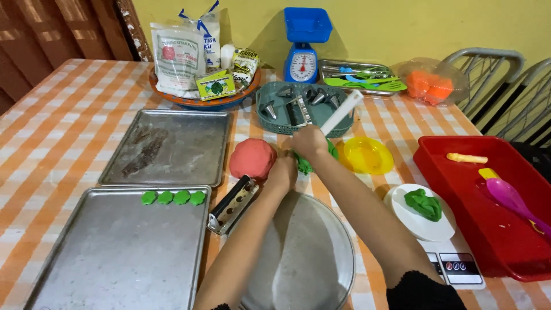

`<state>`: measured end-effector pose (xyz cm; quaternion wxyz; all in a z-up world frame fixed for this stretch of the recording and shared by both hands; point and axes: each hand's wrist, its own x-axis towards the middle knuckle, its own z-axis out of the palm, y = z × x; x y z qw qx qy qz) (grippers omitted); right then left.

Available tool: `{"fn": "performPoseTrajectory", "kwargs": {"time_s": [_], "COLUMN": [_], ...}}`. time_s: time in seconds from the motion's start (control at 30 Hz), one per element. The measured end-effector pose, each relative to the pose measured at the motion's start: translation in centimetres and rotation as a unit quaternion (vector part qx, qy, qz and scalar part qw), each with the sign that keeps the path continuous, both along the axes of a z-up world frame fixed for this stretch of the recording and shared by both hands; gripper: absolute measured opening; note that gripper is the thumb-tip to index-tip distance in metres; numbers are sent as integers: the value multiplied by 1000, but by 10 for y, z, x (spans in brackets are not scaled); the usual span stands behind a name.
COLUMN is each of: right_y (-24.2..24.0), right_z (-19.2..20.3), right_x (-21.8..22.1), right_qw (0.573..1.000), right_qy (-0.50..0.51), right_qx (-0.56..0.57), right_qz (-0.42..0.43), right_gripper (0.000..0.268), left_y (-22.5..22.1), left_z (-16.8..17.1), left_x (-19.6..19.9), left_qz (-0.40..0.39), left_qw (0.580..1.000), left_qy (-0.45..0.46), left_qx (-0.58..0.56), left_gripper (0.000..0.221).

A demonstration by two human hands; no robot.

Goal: The person is kneading, rolling, and cutting shapes from green and pink dough using a rolling pin and a mold on a table.

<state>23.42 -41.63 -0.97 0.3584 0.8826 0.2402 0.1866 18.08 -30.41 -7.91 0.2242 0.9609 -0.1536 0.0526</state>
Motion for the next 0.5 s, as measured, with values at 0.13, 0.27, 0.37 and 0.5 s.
{"fn": "performPoseTrajectory", "kwargs": {"time_s": [0.13, 0.27, 0.37, 0.5], "right_y": [-15, -22, -20, -21], "right_z": [4, -2, -3, 0], "right_x": [-7, -12, -18, -30], "right_qw": [999, 999, 998, 996], "right_qy": [25, 40, 55, 75], "right_qx": [46, 32, 38, 42], "right_qz": [14, 6, -4, -8], "right_gripper": [31, 32, 31, 32], "left_y": [-3, -1, 7, 13], "left_z": [-25, -5, 15, 43], "left_x": [28, 11, -6, -25], "left_qz": [-12, -15, -26, -46], "left_qw": [998, 998, 998, 997], "left_qy": [32, 41, 50, 51], "left_qx": [-59, -45, -31, -23], "left_gripper": [57, 62, 60, 58]}}
